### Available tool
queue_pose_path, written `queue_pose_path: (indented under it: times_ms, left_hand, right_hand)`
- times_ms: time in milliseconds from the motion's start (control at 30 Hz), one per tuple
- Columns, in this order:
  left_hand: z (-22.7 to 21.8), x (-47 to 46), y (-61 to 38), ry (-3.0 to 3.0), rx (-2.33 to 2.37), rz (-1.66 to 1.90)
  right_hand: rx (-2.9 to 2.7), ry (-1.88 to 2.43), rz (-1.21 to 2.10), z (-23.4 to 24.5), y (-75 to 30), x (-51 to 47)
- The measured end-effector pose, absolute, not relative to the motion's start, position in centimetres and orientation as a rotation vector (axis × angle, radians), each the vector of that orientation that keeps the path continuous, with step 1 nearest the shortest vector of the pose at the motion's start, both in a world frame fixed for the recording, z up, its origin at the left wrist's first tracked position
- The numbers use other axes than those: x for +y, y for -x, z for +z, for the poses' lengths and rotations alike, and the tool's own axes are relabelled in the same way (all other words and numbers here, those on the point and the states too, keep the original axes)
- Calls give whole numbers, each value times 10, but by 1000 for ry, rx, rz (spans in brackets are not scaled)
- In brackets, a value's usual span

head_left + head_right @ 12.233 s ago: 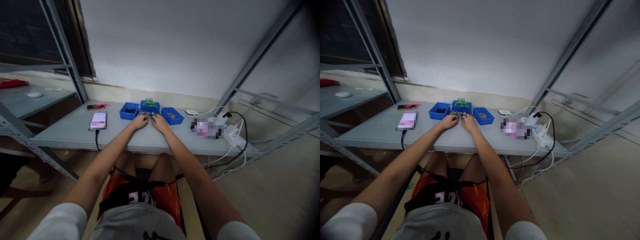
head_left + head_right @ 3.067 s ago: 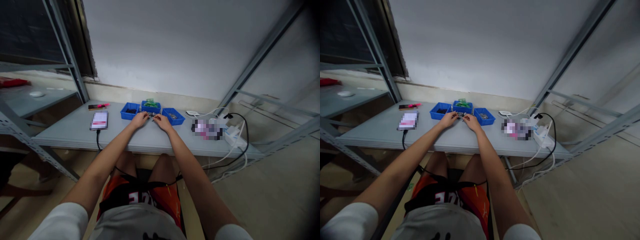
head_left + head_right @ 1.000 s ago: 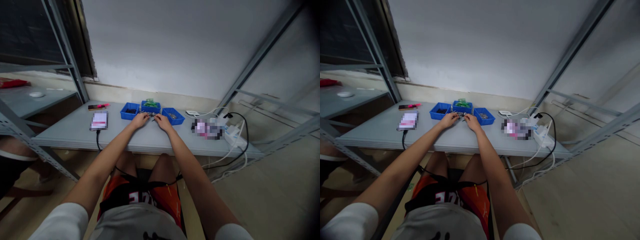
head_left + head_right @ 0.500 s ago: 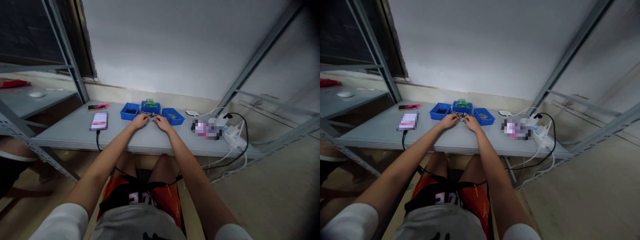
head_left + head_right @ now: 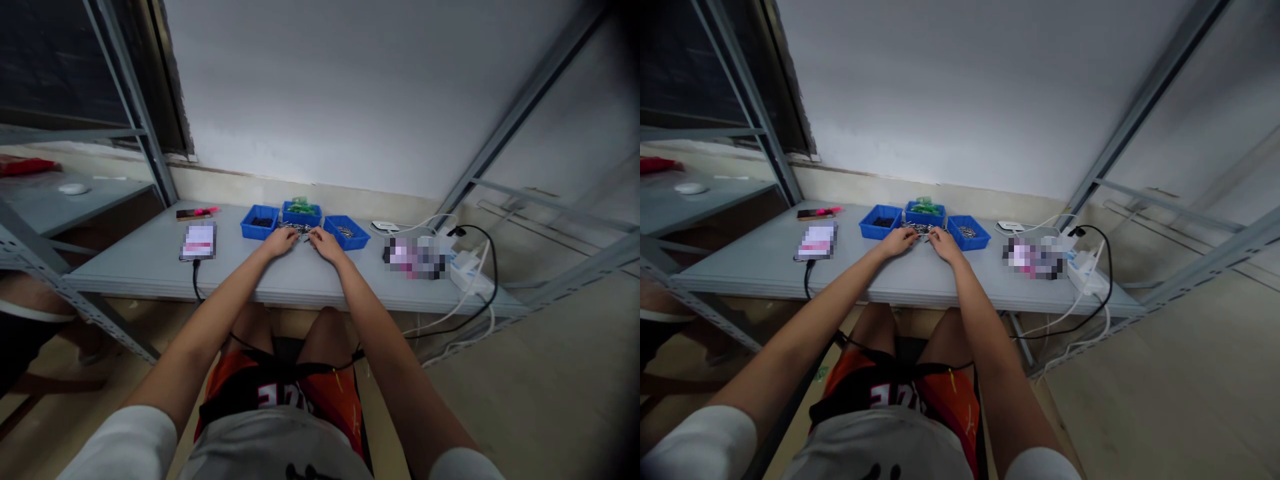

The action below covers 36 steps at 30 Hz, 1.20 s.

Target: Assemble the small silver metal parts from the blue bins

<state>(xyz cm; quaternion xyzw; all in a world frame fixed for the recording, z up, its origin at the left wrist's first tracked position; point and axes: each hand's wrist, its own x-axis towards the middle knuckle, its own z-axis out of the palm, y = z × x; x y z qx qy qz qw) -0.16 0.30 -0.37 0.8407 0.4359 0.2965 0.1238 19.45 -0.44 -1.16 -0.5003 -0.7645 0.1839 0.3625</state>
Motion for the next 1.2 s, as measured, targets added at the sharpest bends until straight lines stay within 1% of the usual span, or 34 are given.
queue_pose_path:
  times_ms: [233,467,667,900,1200]
  left_hand:
    - [-4,2,0,-2419,1272,923]
    - [-3,3,1,-2442,1245,888]
    - [-3,2,0,-2407,1276,935]
    - [-2,1,1,-2456,1237,882]
    - [-2,1,1,-2435,1250,905]
  right_hand:
    - [-1976,1322,551,-15,-195,0]
    - [-2004,1281,445,-9,-194,-8]
    - [-2033,1283,508,-9,-194,-6]
    - [-2002,1269,443,-8,-194,-8]
    - [-1989,1310,493,-6,-192,-10]
